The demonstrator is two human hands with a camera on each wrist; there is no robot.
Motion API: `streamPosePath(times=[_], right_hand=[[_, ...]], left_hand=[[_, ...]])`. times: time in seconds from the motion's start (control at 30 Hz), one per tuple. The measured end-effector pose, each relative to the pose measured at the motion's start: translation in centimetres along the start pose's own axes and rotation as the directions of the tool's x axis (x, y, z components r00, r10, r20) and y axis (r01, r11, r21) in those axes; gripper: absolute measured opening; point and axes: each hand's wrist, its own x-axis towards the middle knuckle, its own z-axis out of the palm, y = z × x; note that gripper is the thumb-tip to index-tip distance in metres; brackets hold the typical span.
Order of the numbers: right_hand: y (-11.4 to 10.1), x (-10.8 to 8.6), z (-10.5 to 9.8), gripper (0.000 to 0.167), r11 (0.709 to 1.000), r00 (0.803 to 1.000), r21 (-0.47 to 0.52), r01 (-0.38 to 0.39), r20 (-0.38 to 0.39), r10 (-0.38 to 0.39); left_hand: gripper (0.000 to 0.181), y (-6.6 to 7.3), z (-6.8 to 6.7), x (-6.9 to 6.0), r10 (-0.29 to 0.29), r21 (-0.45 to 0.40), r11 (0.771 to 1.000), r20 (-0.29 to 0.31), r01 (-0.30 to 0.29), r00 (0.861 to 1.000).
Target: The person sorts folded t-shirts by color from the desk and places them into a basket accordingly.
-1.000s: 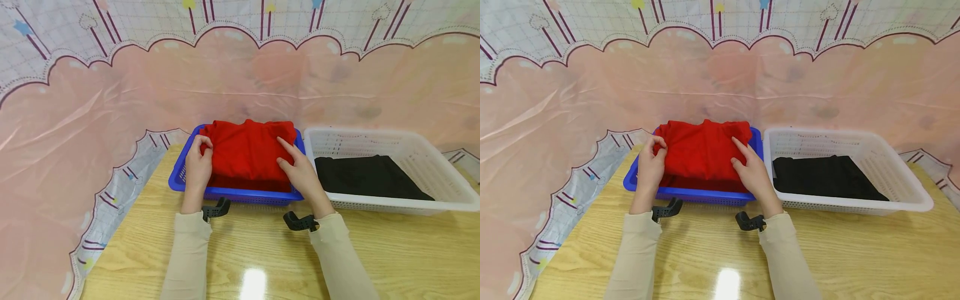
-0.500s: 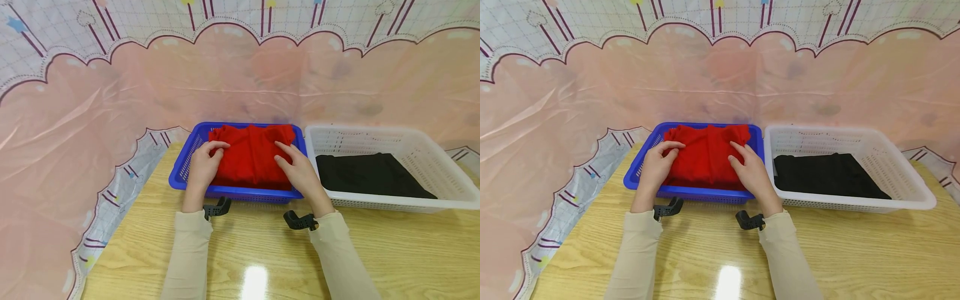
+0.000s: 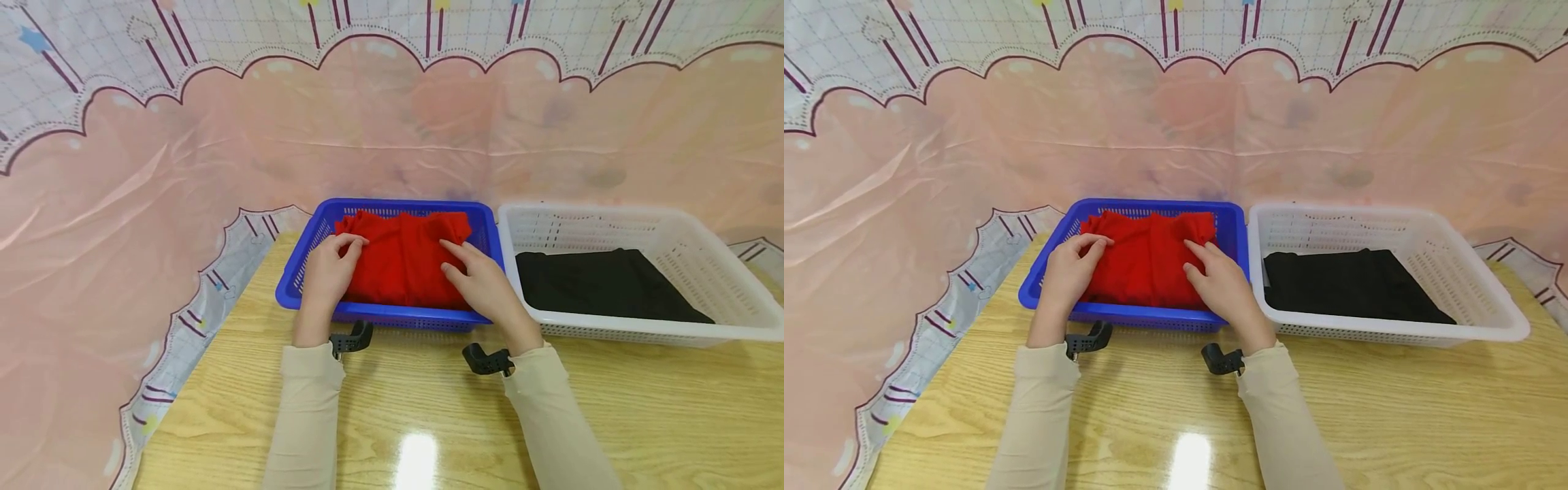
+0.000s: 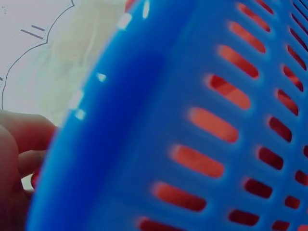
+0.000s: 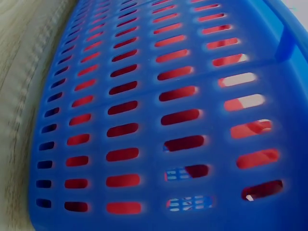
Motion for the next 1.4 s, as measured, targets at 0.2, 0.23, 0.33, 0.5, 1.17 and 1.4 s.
streamPosePath(times=[0.2, 0.23, 0.33, 0.5, 1.17, 1.4], right_hand=[[-0.3, -0.2, 0.3, 0.049, 0.996, 0.998, -0.087, 0.012, 0.057, -0.007], [-0.3, -0.3, 0.3, 0.049, 0.996, 0.998, -0.092, 0.014, 0.062, -0.009], [-0.4, -0.3, 0.3, 0.049, 0.995, 0.998, -0.102, 0.018, 0.063, -0.012], [-0.3, -0.3, 0.4, 0.049, 0.993, 0.998, -0.117, 0.012, 0.066, -0.005], [0.2, 0.7, -0.2, 0.049, 0.989, 0.997, -0.141, 0.043, 0.075, -0.033], [0.8, 1.4, -0.6, 0.047, 0.983, 0.996, -0.171, 0.059, 0.082, -0.045]], left_hand=[[0.027, -0.1, 0.2, -0.1, -0.031, 0.036, 0.999, 0.000, 0.031, 1.000], [0.028, -0.1, 0.3, -0.2, -0.035, 0.040, 0.999, -0.002, 0.035, 0.999], [0.029, 0.0, 0.4, -0.2, -0.043, 0.052, 0.998, -0.005, 0.043, 0.999], [0.029, 0.0, 0.5, -0.3, -0.062, 0.064, 0.996, 0.001, 0.061, 0.998], [0.032, 0.6, 1.1, 0.2, -0.135, 0.178, 0.976, 0.046, 0.125, 0.990], [0.037, 0.7, 1.8, 0.6, -0.147, 0.195, 0.972, 0.070, 0.131, 0.987]])
